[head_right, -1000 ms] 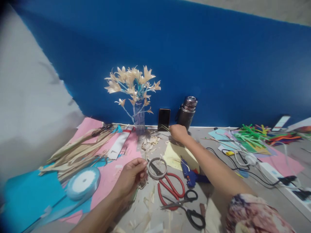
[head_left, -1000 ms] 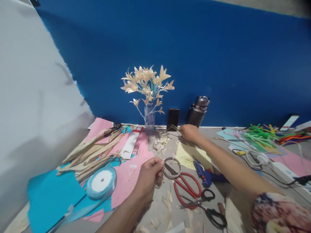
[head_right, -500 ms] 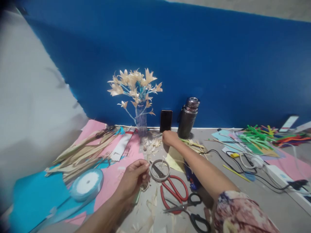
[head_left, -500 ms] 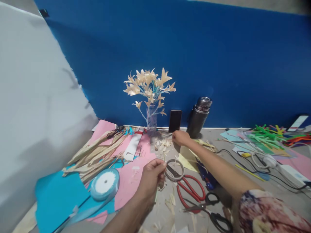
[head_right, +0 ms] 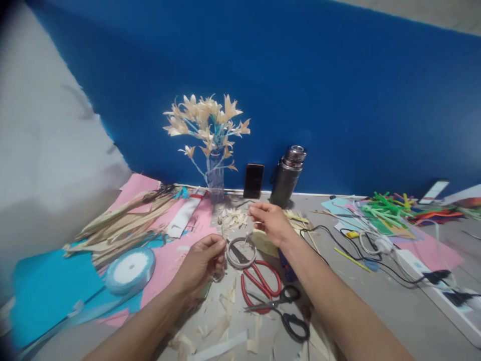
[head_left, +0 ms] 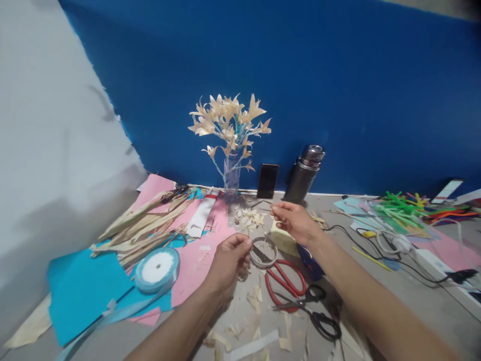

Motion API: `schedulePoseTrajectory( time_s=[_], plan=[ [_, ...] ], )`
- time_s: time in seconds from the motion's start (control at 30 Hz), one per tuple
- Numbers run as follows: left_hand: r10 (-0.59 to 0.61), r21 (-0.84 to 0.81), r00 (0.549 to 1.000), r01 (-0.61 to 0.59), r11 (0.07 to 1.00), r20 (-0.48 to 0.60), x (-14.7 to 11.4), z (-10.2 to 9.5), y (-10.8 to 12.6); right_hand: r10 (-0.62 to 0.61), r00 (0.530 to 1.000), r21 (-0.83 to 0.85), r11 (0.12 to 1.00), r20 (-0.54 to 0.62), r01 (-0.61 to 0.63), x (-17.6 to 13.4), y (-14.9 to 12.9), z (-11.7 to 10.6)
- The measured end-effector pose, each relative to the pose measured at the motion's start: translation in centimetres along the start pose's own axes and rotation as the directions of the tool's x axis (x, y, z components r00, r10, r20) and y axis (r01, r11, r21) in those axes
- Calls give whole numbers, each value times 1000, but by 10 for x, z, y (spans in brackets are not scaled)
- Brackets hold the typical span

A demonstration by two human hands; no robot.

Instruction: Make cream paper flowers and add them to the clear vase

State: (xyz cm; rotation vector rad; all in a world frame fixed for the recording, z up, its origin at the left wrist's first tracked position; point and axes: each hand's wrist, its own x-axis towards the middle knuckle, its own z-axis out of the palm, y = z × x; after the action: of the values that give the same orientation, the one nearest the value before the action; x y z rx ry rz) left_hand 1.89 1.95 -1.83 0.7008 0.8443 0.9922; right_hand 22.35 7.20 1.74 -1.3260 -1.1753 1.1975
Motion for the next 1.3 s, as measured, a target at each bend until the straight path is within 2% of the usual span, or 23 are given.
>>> schedulePoseTrajectory(
  time_s=[0.03, 0.1, 0.17, 0.27, 0.37, 0.43, 0.5, 0.6, 0.7, 0.77, 0.87, 0.97, 1.07, 1.2, 1.3],
  plan=[
    [1, -20, 1000, -1, 1000, 22, -2, 2, 1, 39, 999, 171, 984, 39, -45, -13, 1, 5],
    [8, -76, 997, -2, 997, 79, -6, 6, 1, 61, 993, 397, 913, 101, -96, -34, 5, 17],
    [-8, -142, 989, 28, 989, 145, -10, 10, 0, 60, 986, 508, 851, 153, -130, -49, 13, 29],
    [-69, -210, 971, 119, 970, 230, -11, 12, -4, 74, 967, 572, 795, 243, -204, -60, 25, 43],
    [-76, -238, 965, 137, 962, 251, -9, 11, -7, 50, 949, 603, 762, 311, -237, -61, 33, 49],
    [-50, -231, 973, 104, 967, 227, -7, 9, -6, 29, 947, 617, 753, 320, -231, -61, 34, 49],
    [-7, -175, 984, 38, 984, 175, -7, 8, -3, 23, 947, 617, 753, 319, -226, -62, 33, 47],
    [136, 29, 990, -137, 990, 30, -9, 9, 5, 10, 951, 601, 773, 309, -204, -65, 29, 43],
    [320, 275, 946, -294, 916, -56, -13, 11, 10, -23, 962, 532, 837, 271, -129, -69, 24, 41],
    [406, 380, 913, -364, 850, -34, -15, 13, 11, -53, 974, 443, 895, 221, -52, -71, 22, 40],
    [470, 460, 882, -426, 779, 21, -17, 15, 11, -104, 989, 283, 956, 101, 71, -73, 21, 40],
    [468, 457, 883, -434, 776, 43, -17, 16, 10, -123, 992, 170, 978, 15, 119, -73, 20, 39],
    [418, 419, 907, -397, 817, 44, -16, 16, 9, -97, 995, 169, 981, -7, 97, -73, 20, 39],
    [324, 361, 946, -303, 882, 1, -12, 13, 7, -4, 999, 351, 936, 48, -13, -71, 22, 39],
    [273, 321, 961, -248, 914, -35, -11, 13, 6, 113, 989, 520, 842, 93, -145, -70, 23, 38]
  ],
)
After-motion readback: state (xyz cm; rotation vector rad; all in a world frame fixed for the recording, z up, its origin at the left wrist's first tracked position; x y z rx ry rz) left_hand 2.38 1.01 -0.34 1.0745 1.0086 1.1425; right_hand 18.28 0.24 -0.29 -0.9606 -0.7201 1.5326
